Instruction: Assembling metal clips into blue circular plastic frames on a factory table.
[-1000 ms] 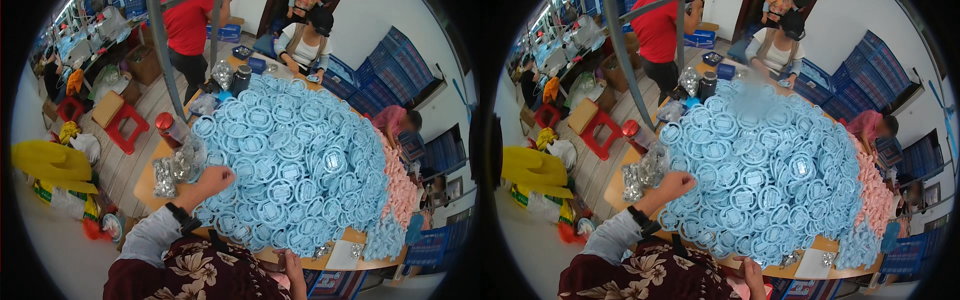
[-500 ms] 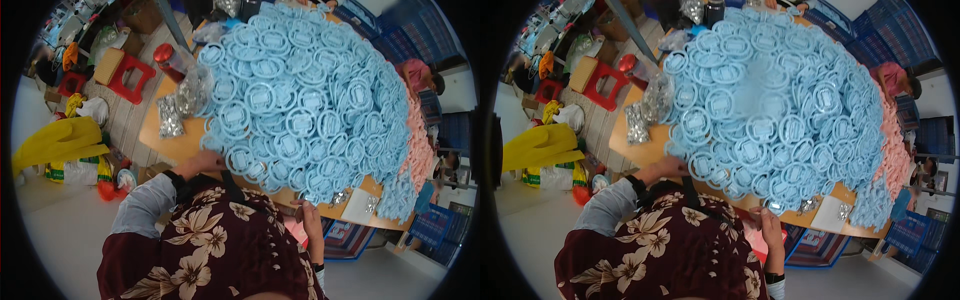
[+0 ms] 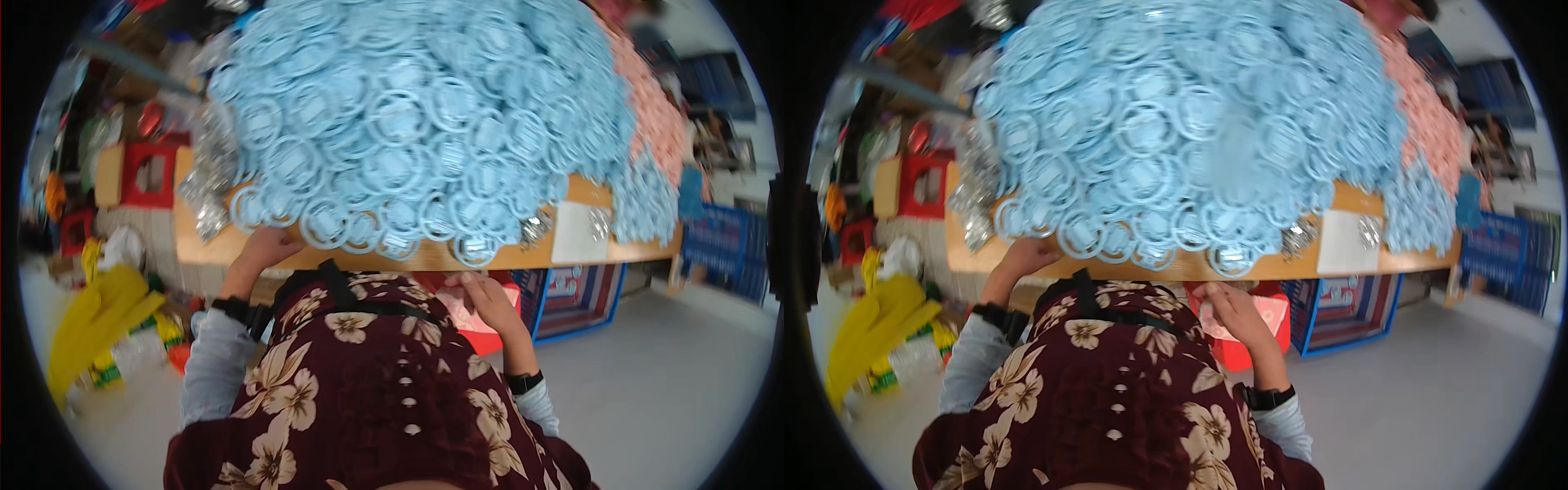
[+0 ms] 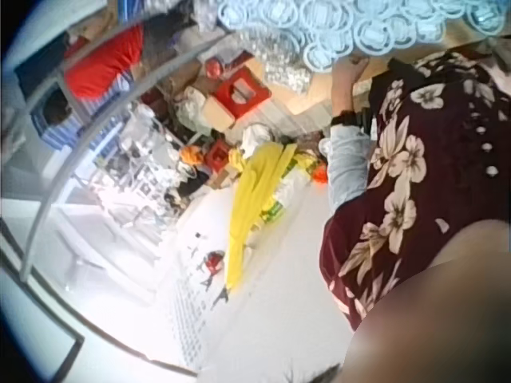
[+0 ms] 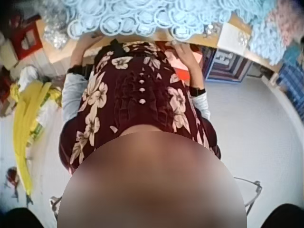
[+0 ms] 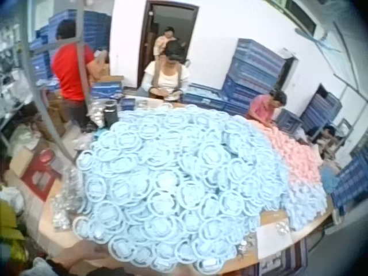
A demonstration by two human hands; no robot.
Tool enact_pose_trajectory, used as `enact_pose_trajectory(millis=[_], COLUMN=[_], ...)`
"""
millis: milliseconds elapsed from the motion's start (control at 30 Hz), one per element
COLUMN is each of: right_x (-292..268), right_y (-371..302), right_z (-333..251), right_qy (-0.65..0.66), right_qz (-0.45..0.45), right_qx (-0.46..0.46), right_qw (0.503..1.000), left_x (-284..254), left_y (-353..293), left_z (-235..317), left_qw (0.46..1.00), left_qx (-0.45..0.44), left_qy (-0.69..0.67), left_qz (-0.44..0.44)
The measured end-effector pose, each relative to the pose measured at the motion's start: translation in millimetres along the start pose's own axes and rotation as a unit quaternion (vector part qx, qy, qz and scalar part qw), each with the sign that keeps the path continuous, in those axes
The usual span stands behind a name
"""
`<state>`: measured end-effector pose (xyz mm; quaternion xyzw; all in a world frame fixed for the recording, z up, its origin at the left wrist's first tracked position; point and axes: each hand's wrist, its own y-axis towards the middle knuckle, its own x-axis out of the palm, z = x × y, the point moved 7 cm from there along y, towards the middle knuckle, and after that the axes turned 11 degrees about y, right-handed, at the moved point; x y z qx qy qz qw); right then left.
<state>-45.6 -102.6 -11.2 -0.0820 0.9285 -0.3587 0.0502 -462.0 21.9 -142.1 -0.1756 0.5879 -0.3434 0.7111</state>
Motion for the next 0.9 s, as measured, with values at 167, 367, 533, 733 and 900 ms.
enact_pose_trajectory(millis=[167, 367, 533, 733, 900], right_x=[-15, -32, -37, -36, -32], right_y=[-3, -8, -11, 11, 29], right_z=[22, 38, 15, -34, -40], right_qy=[-0.043, -0.027, -0.015, -0.075, -0.012], right_qz=[0.036, 0.090, 0.071, 0.034, 0.022], right_qx=[-0.055, -0.139, -0.132, -0.163, -0.263], right_qw=[0.997, 0.986, 0.989, 0.983, 0.965], left_x=[-2, -5, -36, -57, -89], left_y=[-9, -12, -27, -58, -71], left_z=[2, 11, 45, 49, 55], left_qw=[0.997, 0.999, 0.986, 0.960, 0.969], left_qx=[0.014, 0.032, 0.021, 0.004, 0.023], left_qy=[-0.003, 0.004, -0.157, -0.271, -0.191], left_qz=[0.072, -0.009, 0.048, 0.076, 0.152])
